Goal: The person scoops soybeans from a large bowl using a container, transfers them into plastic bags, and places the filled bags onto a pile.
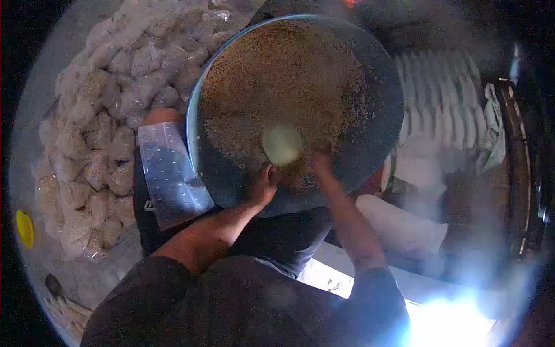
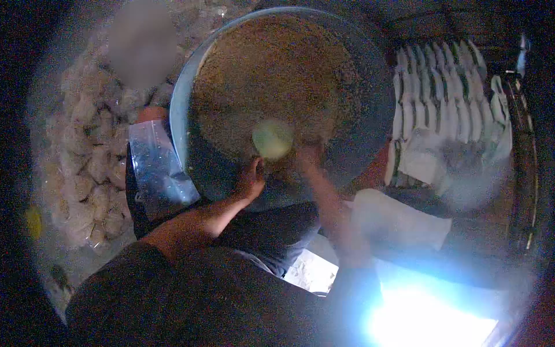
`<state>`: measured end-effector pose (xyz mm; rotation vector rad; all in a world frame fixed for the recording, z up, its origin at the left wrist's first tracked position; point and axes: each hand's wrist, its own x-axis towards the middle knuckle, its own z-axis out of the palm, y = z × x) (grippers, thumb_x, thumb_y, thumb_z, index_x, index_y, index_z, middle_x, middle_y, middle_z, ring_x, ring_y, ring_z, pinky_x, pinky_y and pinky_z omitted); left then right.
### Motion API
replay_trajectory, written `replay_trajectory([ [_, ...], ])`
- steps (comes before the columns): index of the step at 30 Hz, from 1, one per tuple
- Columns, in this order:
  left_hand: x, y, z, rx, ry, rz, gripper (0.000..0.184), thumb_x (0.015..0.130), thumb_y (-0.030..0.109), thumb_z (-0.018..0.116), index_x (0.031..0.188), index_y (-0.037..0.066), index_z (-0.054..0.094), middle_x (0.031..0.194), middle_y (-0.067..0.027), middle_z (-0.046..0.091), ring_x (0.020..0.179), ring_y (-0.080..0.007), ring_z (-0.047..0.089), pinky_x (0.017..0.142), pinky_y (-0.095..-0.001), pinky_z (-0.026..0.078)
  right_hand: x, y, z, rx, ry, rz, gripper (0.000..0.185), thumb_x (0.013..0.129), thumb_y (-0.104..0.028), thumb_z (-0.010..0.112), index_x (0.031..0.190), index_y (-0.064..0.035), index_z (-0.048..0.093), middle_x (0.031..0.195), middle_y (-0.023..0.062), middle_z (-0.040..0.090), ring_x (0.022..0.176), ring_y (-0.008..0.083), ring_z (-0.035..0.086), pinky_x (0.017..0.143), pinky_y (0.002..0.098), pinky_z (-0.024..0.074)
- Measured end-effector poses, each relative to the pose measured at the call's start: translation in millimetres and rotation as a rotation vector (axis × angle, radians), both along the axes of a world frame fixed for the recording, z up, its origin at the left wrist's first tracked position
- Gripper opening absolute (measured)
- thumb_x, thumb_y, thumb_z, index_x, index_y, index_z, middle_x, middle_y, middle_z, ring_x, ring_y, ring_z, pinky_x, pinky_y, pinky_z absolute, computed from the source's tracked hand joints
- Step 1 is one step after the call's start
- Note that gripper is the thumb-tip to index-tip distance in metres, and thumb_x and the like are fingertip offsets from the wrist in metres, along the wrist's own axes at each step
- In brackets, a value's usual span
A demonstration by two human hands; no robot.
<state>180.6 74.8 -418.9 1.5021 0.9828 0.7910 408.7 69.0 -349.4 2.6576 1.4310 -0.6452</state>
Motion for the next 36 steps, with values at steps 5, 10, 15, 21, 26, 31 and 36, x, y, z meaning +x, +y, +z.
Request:
replay_trajectory([
  [5, -13, -5, 19, 0.098, 0.148, 0.048, 0.028, 0.095, 0.018, 0.051, 0.12, 0.006, 0.054, 0.09, -0.0238, 0.067, 0.081, -0.044, 0.067, 0.066, -0.0531, 0.051, -51, -29, -76, 0.138, -0.063, 0.118, 0.058, 0.086, -0.029, 0.067, 0.137, -0.0082, 0.049, 0.14, 0.0229, 0.045, 0.129, 0.0401, 0.046, 0.103, 0.05, 0.0403],
  [10, -60, 62, 73, 0.317, 0.616, -0.258, 0.034, 0.091, 0.017, 0.054, 0.124, 0.006, 0.054, 0.089, -0.0242, 0.067, 0.082, -0.0429, 0.067, 0.067, -0.0516, 0.053, -74, -2, 1, 0.027, -0.33, 0.417, 0.037, 0.09, -0.025, 0.064, 0.118, -0.0008, 0.062, 0.109, 0.0212, 0.065, 0.102, 0.0364, 0.063, 0.088, 0.0482, 0.0509],
  [15, -107, 126, 155, 0.461, 0.518, -0.298, 0.042, 0.088, 0.019, 0.06, 0.127, 0.005, 0.053, 0.094, -0.0238, 0.068, 0.093, -0.0412, 0.067, 0.079, -0.0478, 0.054, -126, 2, 168, 0.764, 0.749, -0.281, 0.02, 0.094, -0.013, 0.061, 0.109, 0.0002, 0.065, 0.105, 0.0138, 0.069, 0.094, 0.0229, 0.067, 0.083, 0.034, 0.0538],
  [21, -22, 111, 213, 0.665, -0.43, 0.034, 0.052, 0.073, -0.007, 0.073, 0.122, 0.005, 0.057, 0.11, -0.0111, 0.068, 0.118, -0.0338, 0.058, 0.101, -0.0384, 0.045, -145, 8, 207, 1.58, 1.166, -0.146, 0.037, 0.094, -0.014, 0.066, 0.127, -0.003, 0.054, 0.111, 0.0071, 0.065, 0.098, 0.0169, 0.062, 0.09, 0.034, 0.051],
  [26, -4, 93, 242, 0.635, -0.15, -0.059, 0.031, 0.077, -0.006, 0.068, 0.107, 0.003, 0.067, 0.099, -0.0118, 0.072, 0.1, -0.0273, 0.068, 0.085, -0.0351, 0.054, -123, 19, 119, 1.482, 1.986, -0.391, 0.065, 0.096, -0.049, 0.055, 0.144, -0.0075, 0.039, 0.136, 0.0094, 0.054, 0.121, 0.0221, 0.054, 0.105, 0.0395, 0.0443],
  [31, -19, 94, 224, 0.563, -0.035, -0.051, 0.023, 0.084, 0.007, 0.066, 0.107, 0.003, 0.067, 0.092, -0.016, 0.072, 0.081, -0.0281, 0.072, 0.068, -0.037, 0.055, -138, 8, 104, 1.024, 2.131, -0.56, 0.066, 0.097, -0.06, 0.044, 0.137, -0.008, 0.048, 0.125, 0.0082, 0.063, 0.108, 0.0232, 0.064, 0.094, 0.0393, 0.0535],
  [36, -73, 72, 215, 0.422, -0.18, -0.012, 0.034, 0.089, 0.013, 0.065, 0.121, 0.002, 0.061, 0.107, -0.0187, 0.07, 0.099, -0.0309, 0.068, 0.09, -0.0395, 0.051, -175, 19, 115, 0.911, 2.198, -0.409, 0.056, 0.102, -0.05, 0.041, 0.136, -0.0064, 0.047, 0.12, 0.0102, 0.064, 0.102, 0.0221, 0.065, 0.084, 0.0374, 0.0575],
])
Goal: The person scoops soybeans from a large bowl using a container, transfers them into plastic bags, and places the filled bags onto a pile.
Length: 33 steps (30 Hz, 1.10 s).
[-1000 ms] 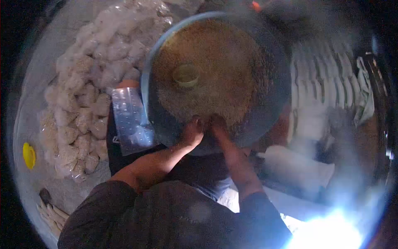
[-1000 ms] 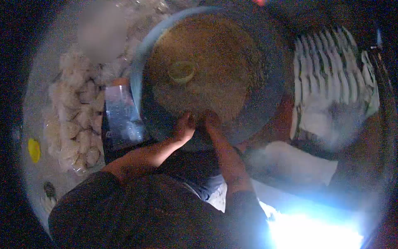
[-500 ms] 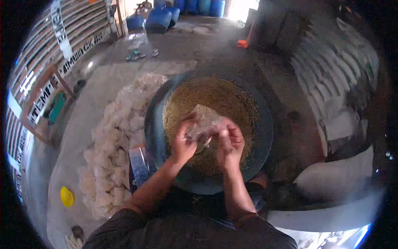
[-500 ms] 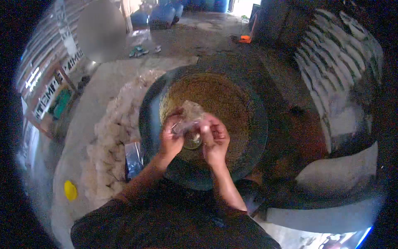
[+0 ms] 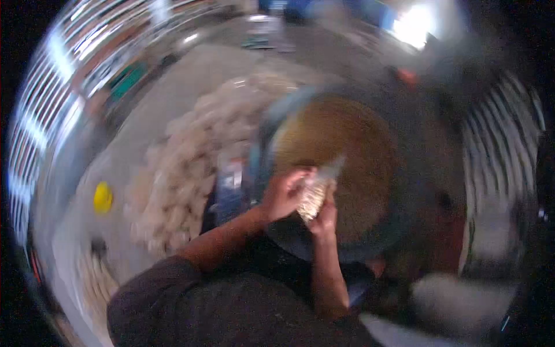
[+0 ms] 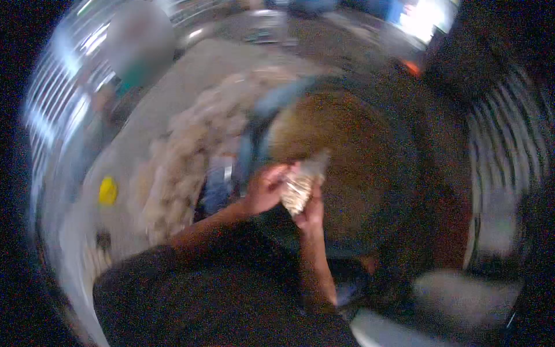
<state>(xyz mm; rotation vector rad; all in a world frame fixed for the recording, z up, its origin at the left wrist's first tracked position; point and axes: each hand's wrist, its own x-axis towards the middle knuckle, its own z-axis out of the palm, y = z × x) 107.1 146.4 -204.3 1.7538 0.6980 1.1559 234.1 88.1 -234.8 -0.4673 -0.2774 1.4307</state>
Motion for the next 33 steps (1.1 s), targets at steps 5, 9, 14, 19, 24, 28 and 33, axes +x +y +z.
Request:
replay_trajectory([
  [5, -110, 14, -8, -0.158, 0.124, 0.198, 0.038, 0.091, 0.019, 0.064, 0.124, 0.002, 0.062, 0.127, -0.0166, 0.063, 0.119, -0.0289, 0.059, 0.103, -0.0373, 0.043, -62, 30, 40, 0.006, -0.081, 0.33, 0.076, 0.096, -0.059, 0.046, 0.147, -0.0036, 0.034, 0.143, 0.0165, 0.047, 0.129, 0.0327, 0.048, 0.11, 0.0493, 0.0369],
  [9, -215, 22, 32, -0.21, 0.372, 0.578, 0.035, 0.086, 0.019, 0.063, 0.12, 0.008, 0.066, 0.115, -0.0148, 0.069, 0.104, -0.028, 0.066, 0.092, -0.036, 0.049, -85, 55, -103, -0.05, -1.276, 0.314, 0.072, 0.098, -0.055, 0.044, 0.151, -0.0081, 0.032, 0.148, 0.0196, 0.041, 0.136, 0.0351, 0.04, 0.115, 0.051, 0.0271],
  [14, -372, 97, -37, -0.279, 0.725, 1.182, 0.024, 0.08, 0.018, 0.063, 0.102, 0.008, 0.069, 0.105, -0.0177, 0.066, 0.096, -0.0383, 0.063, 0.082, -0.0465, 0.05, 59, -26, -209, -0.338, -2.065, 0.828, 0.065, 0.099, -0.05, 0.045, 0.146, -0.0071, 0.038, 0.147, 0.0194, 0.043, 0.127, 0.0339, 0.045, 0.106, 0.0485, 0.0332],
  [19, -495, 180, -140, 0.089, 0.866, 1.527, 0.017, 0.082, 0.014, 0.061, 0.097, 0.007, 0.065, 0.099, -0.0179, 0.065, 0.096, -0.0379, 0.062, 0.081, -0.0491, 0.05, 172, -28, -170, -0.678, -1.807, 0.625, 0.057, 0.099, -0.044, 0.047, 0.142, -0.0059, 0.043, 0.144, 0.0171, 0.047, 0.114, 0.0325, 0.053, 0.095, 0.045, 0.0423],
  [24, -550, 197, -225, -0.401, 1.402, 1.046, 0.024, 0.089, 0.021, 0.059, 0.105, 0.005, 0.066, 0.103, -0.0182, 0.067, 0.097, -0.0361, 0.064, 0.084, -0.044, 0.051, 229, -47, -232, -0.878, -1.879, 0.541, 0.055, 0.098, -0.043, 0.048, 0.141, -0.0089, 0.044, 0.144, 0.014, 0.049, 0.111, 0.0318, 0.057, 0.09, 0.045, 0.0485],
  [28, -388, 169, -144, -0.267, 0.504, 1.035, 0.033, 0.095, 0.029, 0.059, 0.112, 0.002, 0.065, 0.107, -0.0187, 0.068, 0.101, -0.0354, 0.065, 0.088, -0.0427, 0.05, 130, -27, -245, -1.171, -1.9, 0.437, 0.065, 0.097, -0.051, 0.047, 0.144, -0.007, 0.041, 0.148, 0.0178, 0.042, 0.126, 0.0355, 0.046, 0.104, 0.0479, 0.0376],
  [33, -204, 29, -51, 0.187, 1.056, 0.749, 0.043, 0.095, 0.026, 0.059, 0.135, 0.014, 0.053, 0.132, -0.0158, 0.056, 0.126, -0.0373, 0.05, 0.108, -0.0461, 0.037, 11, 36, -229, -0.482, -2.562, 0.39, 0.064, 0.098, -0.05, 0.047, 0.146, -0.0078, 0.042, 0.148, 0.0203, 0.042, 0.136, 0.039, 0.041, 0.114, 0.0489, 0.03],
])
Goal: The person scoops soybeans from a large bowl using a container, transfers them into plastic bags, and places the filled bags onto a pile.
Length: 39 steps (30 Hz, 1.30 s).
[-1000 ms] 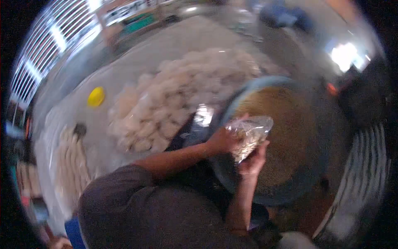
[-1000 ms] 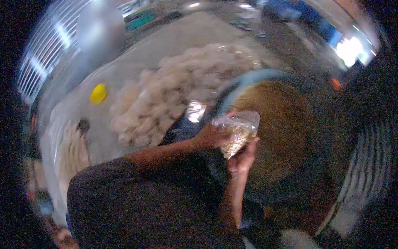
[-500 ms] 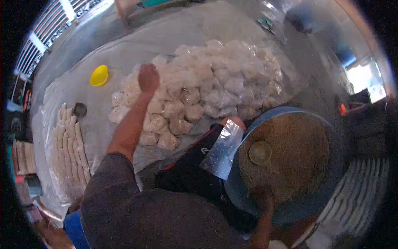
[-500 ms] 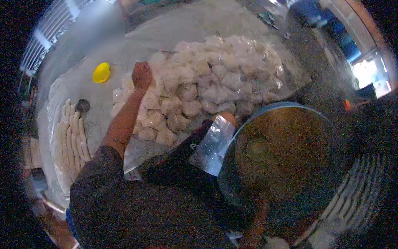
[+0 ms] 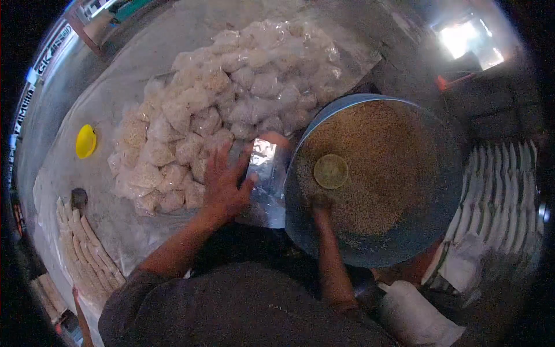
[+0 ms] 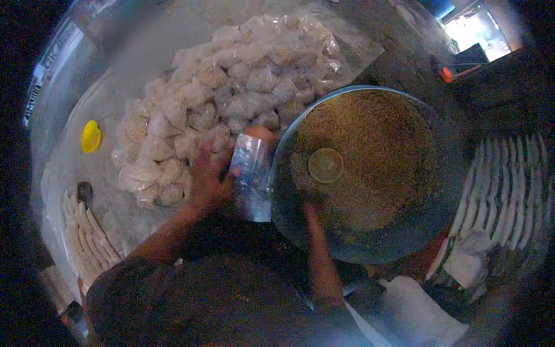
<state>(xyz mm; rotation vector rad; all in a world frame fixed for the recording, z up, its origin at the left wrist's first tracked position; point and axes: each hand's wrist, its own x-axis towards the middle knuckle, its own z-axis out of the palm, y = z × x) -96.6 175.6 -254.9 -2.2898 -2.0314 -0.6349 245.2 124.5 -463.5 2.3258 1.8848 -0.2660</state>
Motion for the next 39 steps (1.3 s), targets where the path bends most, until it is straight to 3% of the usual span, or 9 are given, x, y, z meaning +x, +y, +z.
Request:
replay_trajectory([
  [3, 3, -6, -18, -0.093, 0.064, -0.057, 0.044, 0.095, 0.022, 0.059, 0.137, 0.014, 0.051, 0.132, -0.0192, 0.056, 0.125, -0.0361, 0.052, 0.105, -0.0434, 0.04, -95, 16, 86, 0.254, 0.901, -0.079, 0.048, 0.098, -0.037, 0.054, 0.138, -0.0108, 0.052, 0.137, 0.0192, 0.053, 0.129, 0.0388, 0.048, 0.113, 0.0467, 0.0324],
  [9, 53, 10, 3, -0.036, -0.726, -0.454, 0.039, 0.094, 0.018, 0.059, 0.132, 0.01, 0.052, 0.124, -0.0249, 0.059, 0.107, -0.0358, 0.063, 0.086, -0.0428, 0.051, -141, -6, 139, 0.479, 1.368, 0.075, 0.026, 0.096, -0.024, 0.06, 0.115, -0.0067, 0.064, 0.1, 0.0134, 0.064, 0.094, 0.0314, 0.065, 0.085, 0.0412, 0.0523],
  [11, 41, 16, 10, -0.217, -0.598, -0.27, 0.037, 0.093, 0.018, 0.062, 0.127, 0.006, 0.053, 0.113, -0.0231, 0.063, 0.099, -0.0359, 0.065, 0.083, -0.0459, 0.051, -107, -10, 143, 0.375, 0.884, 0.072, 0.023, 0.095, -0.023, 0.06, 0.108, -0.0054, 0.067, 0.095, 0.0133, 0.066, 0.089, 0.0305, 0.066, 0.081, 0.0408, 0.0528],
  [15, 63, 1, 52, 0.227, 0.317, -0.283, 0.045, 0.09, 0.03, 0.068, 0.12, 0.0, 0.053, 0.092, -0.0225, 0.064, 0.085, -0.0365, 0.066, 0.078, -0.0484, 0.051, -83, -22, 115, 0.485, 1.288, -0.183, 0.02, 0.095, -0.02, 0.058, 0.102, -0.0041, 0.069, 0.094, 0.0158, 0.067, 0.085, 0.0328, 0.066, 0.079, 0.0418, 0.0519],
  [17, 75, -29, 23, 0.017, 0.009, -0.553, 0.058, 0.088, 0.043, 0.068, 0.122, -0.002, 0.053, 0.097, -0.0224, 0.063, 0.091, -0.0344, 0.066, 0.078, -0.0489, 0.052, -87, -33, 113, 0.514, 1.559, -0.137, 0.021, 0.094, -0.019, 0.057, 0.105, -0.0035, 0.068, 0.1, 0.0164, 0.066, 0.091, 0.0346, 0.065, 0.082, 0.0434, 0.0511],
  [22, 155, -36, 94, -1.433, -1.626, 0.062, 0.057, 0.092, 0.046, 0.062, 0.127, 0.002, 0.054, 0.108, -0.0153, 0.065, 0.098, -0.0321, 0.064, 0.08, -0.0474, 0.054, -17, -8, 158, 0.73, 1.28, 0.284, 0.026, 0.095, -0.016, 0.054, 0.113, -0.003, 0.067, 0.121, 0.0163, 0.062, 0.11, 0.0322, 0.06, 0.092, 0.0431, 0.0484],
  [27, 184, -1, 24, -1.075, -1.399, -0.414, 0.038, 0.095, 0.031, 0.06, 0.119, 0.001, 0.059, 0.108, -0.0123, 0.067, 0.1, -0.0282, 0.064, 0.087, -0.0411, 0.051, 9, -36, 185, 0.623, 2.042, -0.126, 0.029, 0.096, -0.026, 0.059, 0.114, -0.0044, 0.067, 0.12, 0.012, 0.065, 0.109, 0.0238, 0.062, 0.094, 0.0391, 0.0484],
  [31, 204, 29, 15, -1.236, -0.671, -0.855, 0.022, 0.094, 0.019, 0.061, 0.109, 0.003, 0.064, 0.099, -0.0081, 0.068, 0.095, -0.0228, 0.064, 0.086, -0.0389, 0.05, 60, -39, 182, 0.285, 1.722, -0.195, 0.044, 0.086, -0.04, 0.071, 0.116, -0.0078, 0.066, 0.108, 0.0097, 0.071, 0.101, 0.0225, 0.066, 0.091, 0.0386, 0.0503],
  [39, 215, -19, 27, -0.833, -0.038, -0.538, 0.028, 0.101, 0.028, 0.049, 0.101, 0.003, 0.063, 0.094, -0.0139, 0.069, 0.092, -0.036, 0.066, 0.08, -0.0402, 0.05, 60, -12, 194, 0.14, 1.167, -0.103, 0.05, 0.088, -0.032, 0.071, 0.129, -0.0082, 0.058, 0.117, 0.0166, 0.067, 0.105, 0.0319, 0.066, 0.092, 0.0421, 0.0509],
])
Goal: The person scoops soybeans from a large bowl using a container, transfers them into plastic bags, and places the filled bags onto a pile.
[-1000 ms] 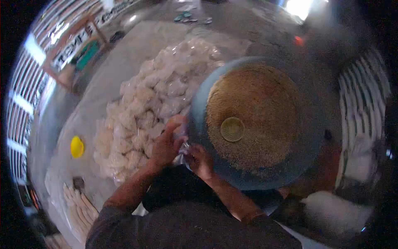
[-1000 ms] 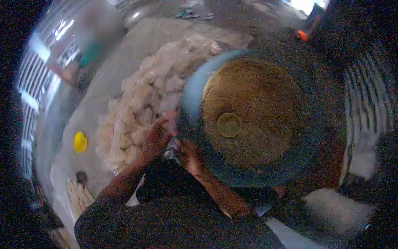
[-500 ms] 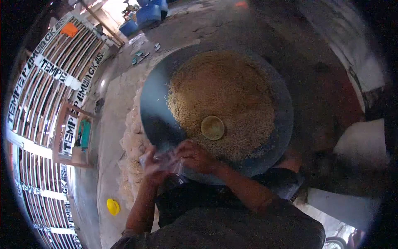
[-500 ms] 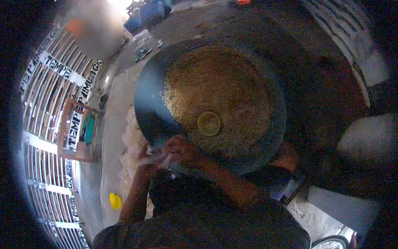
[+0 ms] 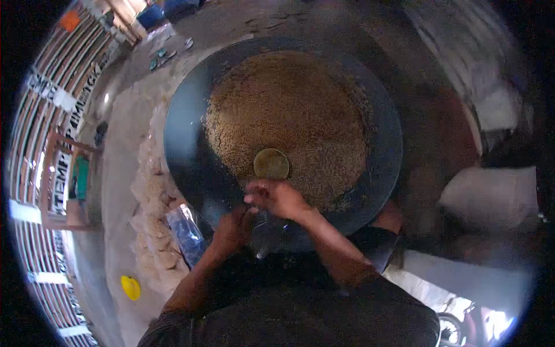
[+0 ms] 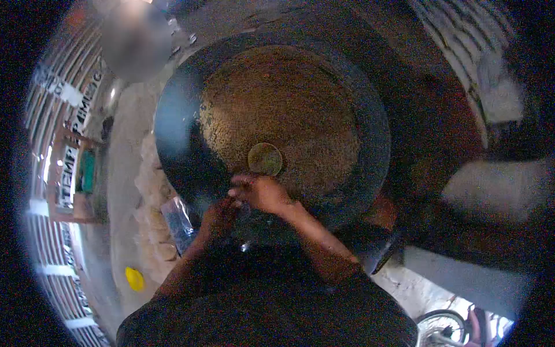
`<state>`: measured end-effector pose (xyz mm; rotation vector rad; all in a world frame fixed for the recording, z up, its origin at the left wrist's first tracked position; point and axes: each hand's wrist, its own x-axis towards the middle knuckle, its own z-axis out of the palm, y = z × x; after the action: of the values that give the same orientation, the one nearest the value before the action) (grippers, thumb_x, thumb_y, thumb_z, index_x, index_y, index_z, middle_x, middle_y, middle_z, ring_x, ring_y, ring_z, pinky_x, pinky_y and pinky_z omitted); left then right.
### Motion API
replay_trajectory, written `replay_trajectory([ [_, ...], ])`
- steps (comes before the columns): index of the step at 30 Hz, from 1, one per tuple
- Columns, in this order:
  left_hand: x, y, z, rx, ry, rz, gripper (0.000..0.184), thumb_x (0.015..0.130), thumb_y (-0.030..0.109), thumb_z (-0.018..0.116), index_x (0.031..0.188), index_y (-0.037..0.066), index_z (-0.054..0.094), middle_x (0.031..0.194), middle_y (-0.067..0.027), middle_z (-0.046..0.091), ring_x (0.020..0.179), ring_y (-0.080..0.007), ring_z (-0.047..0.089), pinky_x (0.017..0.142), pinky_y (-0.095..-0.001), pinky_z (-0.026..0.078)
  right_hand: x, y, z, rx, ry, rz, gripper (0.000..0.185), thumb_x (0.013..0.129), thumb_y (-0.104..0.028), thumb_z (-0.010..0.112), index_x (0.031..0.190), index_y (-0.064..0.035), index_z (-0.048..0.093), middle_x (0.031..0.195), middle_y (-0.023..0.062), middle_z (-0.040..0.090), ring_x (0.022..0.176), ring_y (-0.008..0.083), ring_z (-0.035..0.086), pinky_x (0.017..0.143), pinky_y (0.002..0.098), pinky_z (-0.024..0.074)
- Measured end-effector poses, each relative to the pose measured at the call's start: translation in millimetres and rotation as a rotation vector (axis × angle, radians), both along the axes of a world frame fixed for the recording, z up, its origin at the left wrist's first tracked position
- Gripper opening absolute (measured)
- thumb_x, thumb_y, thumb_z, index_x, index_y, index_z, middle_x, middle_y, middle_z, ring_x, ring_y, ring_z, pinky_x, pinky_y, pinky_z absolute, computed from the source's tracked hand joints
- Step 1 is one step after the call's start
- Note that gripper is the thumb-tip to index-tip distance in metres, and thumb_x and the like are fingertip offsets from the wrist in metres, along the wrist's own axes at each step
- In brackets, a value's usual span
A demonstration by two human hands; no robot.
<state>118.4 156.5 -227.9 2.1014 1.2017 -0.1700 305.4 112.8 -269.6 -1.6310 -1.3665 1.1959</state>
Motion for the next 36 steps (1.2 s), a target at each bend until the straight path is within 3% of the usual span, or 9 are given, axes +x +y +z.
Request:
replay_trajectory([
  [3, -22, -15, 5, -0.174, -0.039, 0.147, 0.025, 0.1, 0.024, 0.049, 0.098, 0.002, 0.062, 0.087, -0.0203, 0.067, 0.088, -0.0435, 0.065, 0.077, -0.0452, 0.05, 16, 28, -47, 0.164, -0.052, -0.375, 0.064, 0.089, -0.031, 0.07, 0.143, -0.0103, 0.042, 0.137, 0.0215, 0.053, 0.123, 0.0358, 0.055, 0.1, 0.0452, 0.0467],
  [6, -53, -28, -51, -0.071, -0.572, -0.09, 0.024, 0.098, 0.022, 0.05, 0.095, 0.001, 0.06, 0.081, -0.0195, 0.066, 0.078, -0.0423, 0.065, 0.07, -0.0496, 0.051, 52, 77, -157, 0.033, -0.341, -0.35, 0.075, 0.089, -0.028, 0.07, 0.15, -0.0081, 0.03, 0.151, 0.0231, 0.034, 0.138, 0.0372, 0.038, 0.109, 0.0471, 0.0386],
  [8, -58, -24, -47, 0.005, -0.566, -0.075, 0.019, 0.095, 0.018, 0.052, 0.093, 0.001, 0.06, 0.083, -0.02, 0.065, 0.081, -0.04, 0.066, 0.07, -0.0492, 0.051, 54, 102, -213, -0.085, -0.399, -0.308, 0.078, 0.088, -0.027, 0.07, 0.15, -0.0061, 0.029, 0.152, 0.0227, 0.032, 0.14, 0.0362, 0.035, 0.11, 0.0477, 0.0363],
  [13, -72, -12, -43, -0.063, -0.114, -0.17, 0.022, 0.086, 0.019, 0.063, 0.105, 0.008, 0.064, 0.092, -0.0171, 0.065, 0.078, -0.0374, 0.064, 0.068, -0.0481, 0.051, -40, 108, -146, 0.038, -0.005, -0.459, 0.086, 0.077, -0.029, 0.078, 0.146, -0.0052, 0.033, 0.151, 0.0261, 0.031, 0.141, 0.0431, 0.028, 0.112, 0.0487, 0.0346],
  [17, -81, -5, -38, 0.148, -0.268, -0.322, 0.023, 0.081, 0.013, 0.064, 0.104, 0.011, 0.067, 0.105, -0.0149, 0.061, 0.093, -0.0344, 0.058, 0.083, -0.0494, 0.044, -79, 43, -140, 0.034, -0.968, 0.016, 0.088, 0.067, -0.028, 0.084, 0.141, -0.0046, 0.04, 0.151, 0.0293, 0.028, 0.141, 0.0494, 0.024, 0.112, 0.0525, 0.033],
  [21, -78, -16, -37, 0.378, -0.356, -0.239, 0.027, 0.078, 0.012, 0.064, 0.104, 0.015, 0.068, 0.111, -0.0125, 0.058, 0.103, -0.0338, 0.054, 0.093, -0.0507, 0.036, -24, 15, -105, -0.193, -0.768, -0.109, 0.08, 0.065, -0.03, 0.084, 0.135, -0.0112, 0.05, 0.15, 0.0298, 0.029, 0.139, 0.0472, 0.029, 0.111, 0.0559, 0.0331],
  [26, -82, -5, -39, 0.261, -0.467, -0.14, 0.023, 0.08, 0.01, 0.066, 0.104, 0.009, 0.064, 0.095, -0.0109, 0.06, 0.097, -0.0305, 0.055, 0.084, -0.0484, 0.036, 61, 6, -96, -0.479, -1.159, -0.147, 0.082, 0.071, -0.044, 0.079, 0.14, -0.0137, 0.048, 0.142, 0.0227, 0.047, 0.13, 0.0385, 0.046, 0.111, 0.0483, 0.0351],
  [30, -84, 7, -22, 0.398, -0.527, -0.139, 0.025, 0.079, 0.002, 0.063, 0.104, 0.007, 0.062, 0.099, -0.016, 0.061, 0.095, -0.0343, 0.057, 0.084, -0.0488, 0.039, 72, 23, -167, -0.32, -0.753, -0.206, 0.069, 0.084, -0.046, 0.065, 0.14, -0.009, 0.048, 0.137, 0.021, 0.051, 0.125, 0.0347, 0.051, 0.106, 0.0453, 0.0398],
  [36, -100, -9, -33, -0.042, -0.479, -0.074, 0.022, 0.085, 0.004, 0.058, 0.107, 0.001, 0.056, 0.093, -0.0254, 0.059, 0.09, -0.0447, 0.061, 0.076, -0.0533, 0.048, 18, 42, -240, -0.152, -0.201, -0.134, 0.059, 0.089, -0.041, 0.06, 0.139, -0.01, 0.049, 0.117, 0.0199, 0.059, 0.103, 0.0334, 0.059, 0.089, 0.0439, 0.0469],
])
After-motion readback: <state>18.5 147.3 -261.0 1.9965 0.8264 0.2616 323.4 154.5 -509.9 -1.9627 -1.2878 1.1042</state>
